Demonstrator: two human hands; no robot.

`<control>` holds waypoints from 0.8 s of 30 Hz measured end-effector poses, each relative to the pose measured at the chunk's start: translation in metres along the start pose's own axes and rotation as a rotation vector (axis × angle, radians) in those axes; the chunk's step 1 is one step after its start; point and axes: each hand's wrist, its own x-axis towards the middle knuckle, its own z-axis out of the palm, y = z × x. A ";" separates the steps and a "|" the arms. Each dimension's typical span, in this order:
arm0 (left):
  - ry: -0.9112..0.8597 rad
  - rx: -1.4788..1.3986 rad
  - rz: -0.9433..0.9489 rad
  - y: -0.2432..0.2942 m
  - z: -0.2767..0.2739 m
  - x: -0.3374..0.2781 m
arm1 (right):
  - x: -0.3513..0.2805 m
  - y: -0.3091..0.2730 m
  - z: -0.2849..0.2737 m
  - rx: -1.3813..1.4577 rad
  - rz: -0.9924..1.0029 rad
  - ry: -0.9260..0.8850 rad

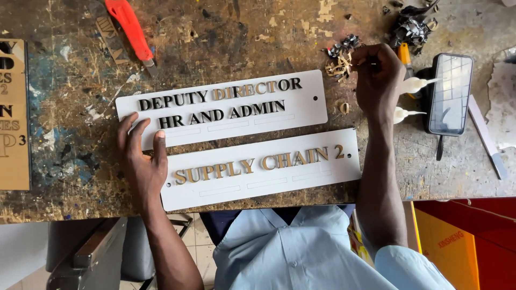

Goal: The person is assembling a sign board by carefully placing individual letters into pre-cut slots on a white plastic base.

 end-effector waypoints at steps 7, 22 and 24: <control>0.024 0.001 0.008 -0.002 0.001 -0.001 | -0.002 0.000 0.004 0.057 0.023 -0.021; 0.111 0.089 0.048 -0.028 0.007 -0.004 | 0.012 -0.110 0.120 -0.047 -0.436 -0.535; 0.065 0.067 0.042 -0.018 0.000 -0.001 | 0.021 -0.116 0.139 -0.205 -0.620 -0.638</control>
